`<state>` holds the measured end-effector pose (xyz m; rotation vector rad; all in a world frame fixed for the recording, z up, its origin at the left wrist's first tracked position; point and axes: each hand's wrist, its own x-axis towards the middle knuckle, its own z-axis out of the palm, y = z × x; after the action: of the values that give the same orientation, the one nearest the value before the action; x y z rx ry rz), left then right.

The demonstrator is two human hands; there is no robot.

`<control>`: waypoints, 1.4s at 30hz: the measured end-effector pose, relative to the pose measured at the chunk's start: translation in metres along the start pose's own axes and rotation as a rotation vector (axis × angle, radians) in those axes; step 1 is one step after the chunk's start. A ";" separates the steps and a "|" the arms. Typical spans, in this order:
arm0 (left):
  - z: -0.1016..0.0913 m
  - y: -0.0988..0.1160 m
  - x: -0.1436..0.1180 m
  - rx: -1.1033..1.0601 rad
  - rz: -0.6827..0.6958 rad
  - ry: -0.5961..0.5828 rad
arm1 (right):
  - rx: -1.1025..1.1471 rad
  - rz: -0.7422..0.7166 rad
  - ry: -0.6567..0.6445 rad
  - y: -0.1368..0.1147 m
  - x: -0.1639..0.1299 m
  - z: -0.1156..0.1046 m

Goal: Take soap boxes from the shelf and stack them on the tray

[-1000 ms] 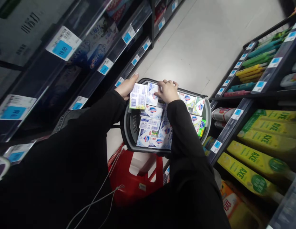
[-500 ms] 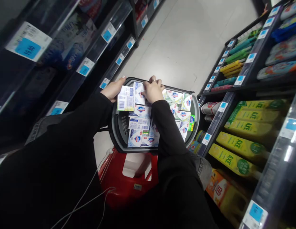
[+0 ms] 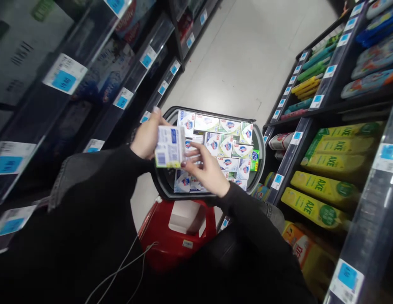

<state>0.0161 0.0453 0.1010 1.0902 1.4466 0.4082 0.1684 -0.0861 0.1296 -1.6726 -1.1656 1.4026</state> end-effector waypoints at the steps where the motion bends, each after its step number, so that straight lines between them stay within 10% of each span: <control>1: 0.012 -0.003 -0.020 -0.046 -0.007 -0.017 | -0.011 0.023 0.027 -0.001 -0.017 0.005; 7: 0.057 -0.061 -0.123 -0.292 -0.072 -0.127 | -0.019 0.178 0.023 0.032 -0.100 0.012; 13: 0.031 -0.124 -0.169 -0.033 -0.148 -0.516 | 0.031 0.151 -0.240 0.097 -0.128 0.022; 19: 0.020 -0.152 -0.173 -0.084 -0.440 -0.496 | -0.241 0.099 -0.293 0.110 -0.116 0.039; 35: 0.015 -0.172 -0.165 -0.039 -0.234 -0.673 | -0.623 0.013 -0.230 0.113 -0.120 0.052; 37: 0.015 -0.170 -0.157 0.020 -0.210 -0.631 | -0.656 0.040 -0.234 0.110 -0.122 0.050; 42: 0.006 -0.137 -0.104 0.284 -0.007 -0.102 | -0.675 0.047 -0.205 0.100 -0.126 0.042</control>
<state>-0.0468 -0.1074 0.0529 1.3119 1.4459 0.1416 0.1457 -0.2433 0.0803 -2.0348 -1.8791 1.3094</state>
